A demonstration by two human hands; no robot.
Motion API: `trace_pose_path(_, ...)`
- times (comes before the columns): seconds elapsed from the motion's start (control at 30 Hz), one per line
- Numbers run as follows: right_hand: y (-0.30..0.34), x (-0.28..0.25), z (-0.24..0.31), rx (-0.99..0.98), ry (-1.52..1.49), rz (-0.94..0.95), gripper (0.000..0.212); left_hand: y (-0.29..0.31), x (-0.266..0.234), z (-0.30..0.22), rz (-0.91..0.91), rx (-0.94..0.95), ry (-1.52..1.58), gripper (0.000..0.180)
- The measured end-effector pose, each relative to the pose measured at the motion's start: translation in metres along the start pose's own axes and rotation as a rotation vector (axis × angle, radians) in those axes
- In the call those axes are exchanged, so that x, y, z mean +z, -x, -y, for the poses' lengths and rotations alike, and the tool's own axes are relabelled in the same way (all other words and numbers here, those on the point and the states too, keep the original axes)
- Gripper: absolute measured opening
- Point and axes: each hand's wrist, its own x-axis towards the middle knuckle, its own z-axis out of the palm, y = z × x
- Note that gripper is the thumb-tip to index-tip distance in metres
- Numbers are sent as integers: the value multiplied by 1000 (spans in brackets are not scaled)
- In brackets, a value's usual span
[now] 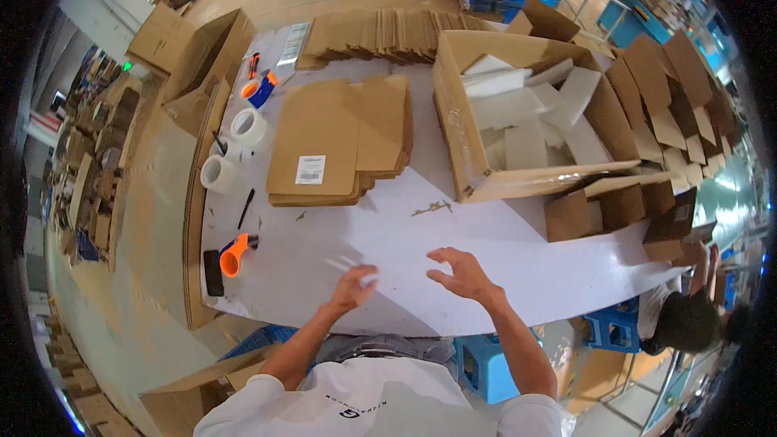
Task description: The person places a packed box into a large cardboard carton, folds flat cardboard into a small box, inserts pouches and foam sheets into it, and closes the box before placing it into the carton.
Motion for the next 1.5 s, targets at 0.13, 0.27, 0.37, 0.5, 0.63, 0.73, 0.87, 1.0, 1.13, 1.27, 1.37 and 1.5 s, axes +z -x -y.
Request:
trace_pose_path(0.13, -53, 18, 12, 121, -422, -21, 39, -40, -79, -21, -414, -19, -195, 29)
trace_pose_path(0.27, -121, 20, 25, 73, -386, -167, 39, -87, -174, -3, -648, -71, -153, 32)
trace_pose_path(0.37, -171, 16, 26, 103, -437, -240, 41, -125, -228, 13, -685, -192, -194, 39)
trace_pose_path(0.5, -227, 6, 28, 7, -147, -372, 46, -172, -266, 39, -700, -259, -334, 49)
trace_pose_path(0.63, -261, 11, 22, -26, 215, -403, 47, -209, -275, 68, -584, -409, -392, 54)
trace_pose_path(0.73, -261, 12, 15, 52, 248, -341, 47, -230, -273, 47, -395, -535, -250, 53)
trace_pose_path(0.87, -264, 9, 25, 63, 207, -319, 48, -228, -272, 60, -637, -419, -367, 48)
trace_pose_path(1.0, -266, 16, 21, 33, 187, -376, 51, -229, -277, 40, -856, -347, -226, 40)
trace_pose_path(1.13, -257, 6, 13, 21, 84, -433, 62, -217, -273, -26, -859, -371, 318, 29)
trace_pose_path(1.27, -243, 5, 26, -44, -227, -636, 63, -157, -276, -28, -930, -262, 299, 27)
trace_pose_path(1.37, -219, -16, 54, -202, -896, -594, 53, -105, -255, -44, -886, -190, 302, 25)
trace_pose_path(1.5, -168, -28, 40, -70, -894, -739, 11, -52, -210, -56, -585, -129, 547, 19)
